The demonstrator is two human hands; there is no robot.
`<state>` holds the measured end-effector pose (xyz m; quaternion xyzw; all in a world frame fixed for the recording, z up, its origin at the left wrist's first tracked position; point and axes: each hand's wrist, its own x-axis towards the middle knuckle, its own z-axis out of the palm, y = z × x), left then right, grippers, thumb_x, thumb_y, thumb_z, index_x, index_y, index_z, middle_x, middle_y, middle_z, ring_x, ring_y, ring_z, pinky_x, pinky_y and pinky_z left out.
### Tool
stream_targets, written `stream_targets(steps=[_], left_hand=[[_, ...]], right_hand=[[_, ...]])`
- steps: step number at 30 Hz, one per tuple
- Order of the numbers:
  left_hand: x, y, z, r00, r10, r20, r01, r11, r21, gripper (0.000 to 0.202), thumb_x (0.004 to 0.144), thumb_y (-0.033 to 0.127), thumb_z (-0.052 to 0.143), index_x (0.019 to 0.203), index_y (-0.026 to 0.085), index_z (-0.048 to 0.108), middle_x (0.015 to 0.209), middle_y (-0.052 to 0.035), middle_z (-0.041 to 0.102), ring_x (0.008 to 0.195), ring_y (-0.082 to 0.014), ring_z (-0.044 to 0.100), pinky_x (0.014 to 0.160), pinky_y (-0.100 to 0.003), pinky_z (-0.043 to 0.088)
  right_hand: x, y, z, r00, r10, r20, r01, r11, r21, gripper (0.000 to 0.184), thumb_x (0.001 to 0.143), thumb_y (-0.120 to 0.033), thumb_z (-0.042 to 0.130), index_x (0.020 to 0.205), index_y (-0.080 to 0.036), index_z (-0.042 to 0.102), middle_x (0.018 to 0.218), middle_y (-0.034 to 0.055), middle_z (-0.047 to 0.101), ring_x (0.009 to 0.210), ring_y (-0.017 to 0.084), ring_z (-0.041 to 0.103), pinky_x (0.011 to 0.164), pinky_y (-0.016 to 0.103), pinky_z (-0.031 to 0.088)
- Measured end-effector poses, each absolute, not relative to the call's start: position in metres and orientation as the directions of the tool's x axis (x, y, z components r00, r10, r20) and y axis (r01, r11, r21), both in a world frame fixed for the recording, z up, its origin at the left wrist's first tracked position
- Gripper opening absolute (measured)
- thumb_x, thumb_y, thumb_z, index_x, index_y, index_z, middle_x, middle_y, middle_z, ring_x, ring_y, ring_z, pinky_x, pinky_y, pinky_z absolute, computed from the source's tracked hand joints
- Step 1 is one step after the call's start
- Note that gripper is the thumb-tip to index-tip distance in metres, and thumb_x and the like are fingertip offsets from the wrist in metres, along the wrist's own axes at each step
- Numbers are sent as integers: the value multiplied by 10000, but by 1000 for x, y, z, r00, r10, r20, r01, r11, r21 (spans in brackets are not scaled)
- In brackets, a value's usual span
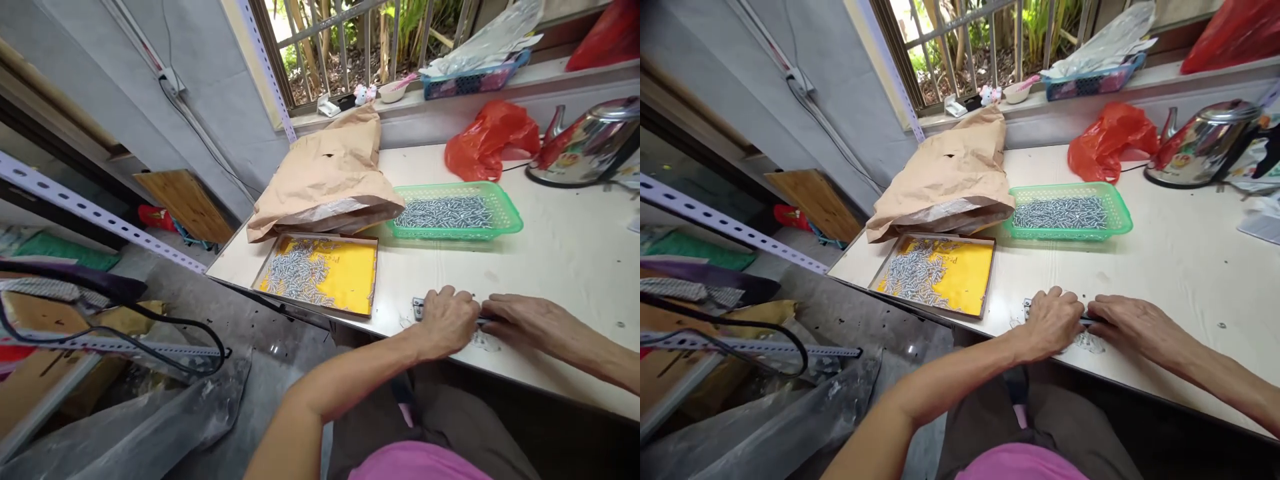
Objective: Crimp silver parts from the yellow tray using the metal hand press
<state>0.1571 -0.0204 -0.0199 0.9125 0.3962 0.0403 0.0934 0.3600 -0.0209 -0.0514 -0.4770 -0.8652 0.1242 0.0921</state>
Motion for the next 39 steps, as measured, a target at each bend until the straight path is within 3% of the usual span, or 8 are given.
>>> stream_targets(steps=[3,14,19,24,29,33,36,39], left_hand=[[155,-21,-22,684,729,25,705,-669,235,170,933,265,484,952,163,619,1004,-57,612,1002,-213,514,753,-348,469],[158,-18,-21,730,683,-30,657,-688,309,209,866,155,486,1020,117,622,1091,-105,581,1061,-242,485,805,-394,471],[159,-19,-26,712,702,-7,673,-679,294,226,911,152,429,1020,135,626,1099,-96,592,1080,-237,488,819,-400,474],[163,-19,-27,663,748,46,724,-655,216,196,932,192,454,966,162,645,1034,-74,623,1040,-229,535,820,-392,494],[161,-24,-21,587,808,53,799,-588,126,343,884,355,595,1162,154,583,1107,-116,618,1079,-256,553,836,-375,512],[149,-48,-30,547,811,206,819,-570,69,476,906,325,562,1339,157,459,1367,-153,514,1292,-304,449,1026,-447,422],[142,-67,-40,640,723,259,735,-675,67,389,947,308,477,1310,168,501,1411,-113,502,1353,-295,398,1079,-436,385],[147,-79,-44,666,702,253,705,-703,97,395,964,338,434,1310,164,511,1392,-108,527,1346,-283,414,1071,-428,402]], right_hand=[[364,-16,-56,-573,814,-95,786,513,-345,229,902,-430,497,775,-250,560,758,20,614,682,190,606,602,297,423],[367,-19,-53,-453,879,-150,877,408,-255,298,825,-573,576,796,-276,582,793,75,632,713,210,621,585,316,396],[364,-20,-50,-496,867,-58,853,473,-223,373,890,-603,451,793,-265,574,779,98,619,699,205,606,600,326,389],[354,-22,-41,-548,836,-12,823,537,-187,357,955,-484,391,799,-236,593,777,77,621,709,188,607,624,295,405],[345,-29,-29,-535,842,73,836,540,-98,312,914,-380,491,1131,-190,608,1002,119,637,924,249,623,739,324,489],[349,-34,-26,-583,800,141,770,599,-221,472,922,-414,485,1329,-175,498,1336,173,506,1199,280,525,948,405,476],[352,-29,-25,-575,796,190,734,604,-309,439,976,-386,377,1352,-191,490,1389,147,479,1275,255,467,1029,413,428],[347,-15,-24,-505,843,188,796,538,-277,387,974,-270,380,1320,-182,529,1369,149,495,1238,254,484,1004,405,430]])
